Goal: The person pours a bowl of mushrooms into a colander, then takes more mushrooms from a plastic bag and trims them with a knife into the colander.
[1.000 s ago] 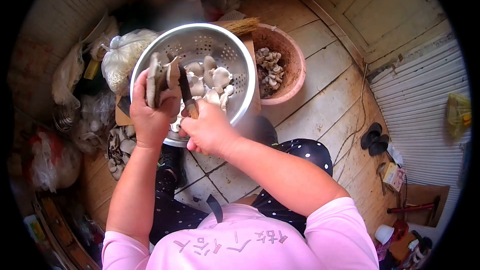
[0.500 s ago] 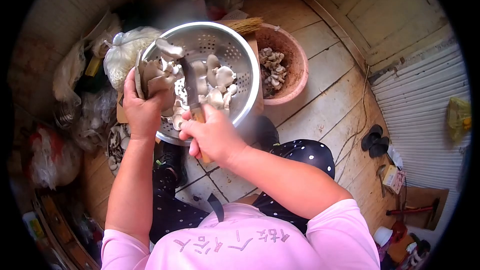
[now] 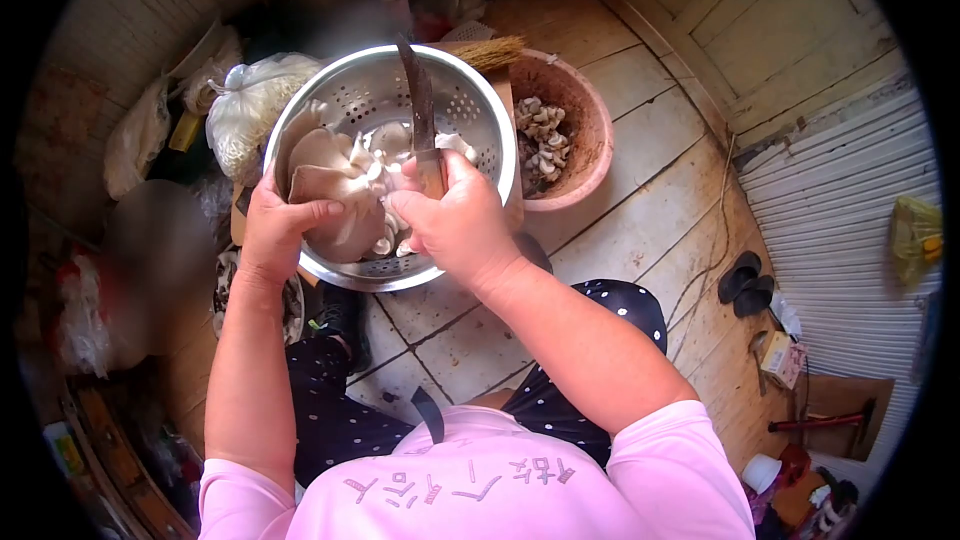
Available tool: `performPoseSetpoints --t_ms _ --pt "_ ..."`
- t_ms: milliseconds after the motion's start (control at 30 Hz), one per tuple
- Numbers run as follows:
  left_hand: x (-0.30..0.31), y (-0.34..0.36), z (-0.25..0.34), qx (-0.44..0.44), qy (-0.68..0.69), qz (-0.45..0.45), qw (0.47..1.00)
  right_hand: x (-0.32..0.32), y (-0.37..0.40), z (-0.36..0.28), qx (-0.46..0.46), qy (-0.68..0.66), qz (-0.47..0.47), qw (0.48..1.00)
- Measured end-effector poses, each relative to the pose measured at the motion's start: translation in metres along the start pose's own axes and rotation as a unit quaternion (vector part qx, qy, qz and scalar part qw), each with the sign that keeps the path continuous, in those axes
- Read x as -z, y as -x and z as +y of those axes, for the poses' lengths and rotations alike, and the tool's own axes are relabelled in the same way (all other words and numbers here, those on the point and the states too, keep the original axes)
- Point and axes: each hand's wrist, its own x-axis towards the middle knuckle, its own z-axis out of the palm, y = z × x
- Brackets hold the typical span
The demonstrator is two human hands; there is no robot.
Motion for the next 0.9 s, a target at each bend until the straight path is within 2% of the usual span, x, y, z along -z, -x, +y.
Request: performPoseSetpoints --t_ms 33,133,200,233,300,367,433,500,533,567,633,733,833,900 --pt "0.003 0.000 0.001 0.000 0.001 0.000 1.000 0.000 0.000 -0.001 0.000 0.001 0.000 1.000" --pt "0.011 0.000 0.000 0.048 -0.005 -0.089 0.995 0.002 -0.001 0.000 0.034 0.016 0.006 0.999" --pt "0.012 0.001 0.000 0.057 0.001 -0.097 0.994 0.007 -0.003 0.002 0.059 0.102 -0.033 0.992" --pt "0.012 0.001 0.000 0.066 0.007 -0.105 0.992 0.006 -0.002 0.001 0.059 0.103 -0.034 0.992" --pt "0.012 0.003 0.001 0.073 0.018 -0.108 0.991 0.002 0.003 -0.006 -0.027 0.070 -0.059 0.995" --pt "0.011 0.004 0.003 0.077 0.029 -0.113 0.990 0.002 0.004 -0.007 -0.046 0.059 -0.064 0.995" --pt "0.012 0.004 0.004 0.052 0.123 -0.165 0.977 0.003 0.002 -0.006 -0.062 0.049 -0.068 0.995" --pt "0.015 -0.004 -0.004 0.089 0.228 -0.117 0.962 0.008 -0.004 -0.002 -0.073 -0.056 -0.039 0.995" --pt "0.021 0.001 -0.008 0.046 0.283 -0.136 0.948 0.011 -0.007 0.001 -0.077 -0.104 -0.035 0.991" --pt "0.017 0.000 -0.008 0.033 0.338 -0.143 0.929 0.011 -0.008 -0.001 -0.072 -0.101 -0.034 0.992" --pt "0.011 -0.001 -0.008 0.021 0.387 -0.123 0.914 0.011 -0.008 -0.005 -0.088 -0.221 -0.026 0.971" --pt "-0.005 -0.002 -0.012 0.026 0.378 -0.090 0.921 0.012 -0.010 0.001 -0.098 -0.281 -0.010 0.955" --pt "-0.027 0.011 -0.026 0.110 0.266 -0.082 0.954 0.010 -0.012 0.006 -0.082 -0.295 -0.002 0.952" --pt "-0.047 0.020 -0.030 0.103 0.184 -0.138 0.968 0.009 -0.013 0.007 -0.057 -0.316 -0.009 0.947"
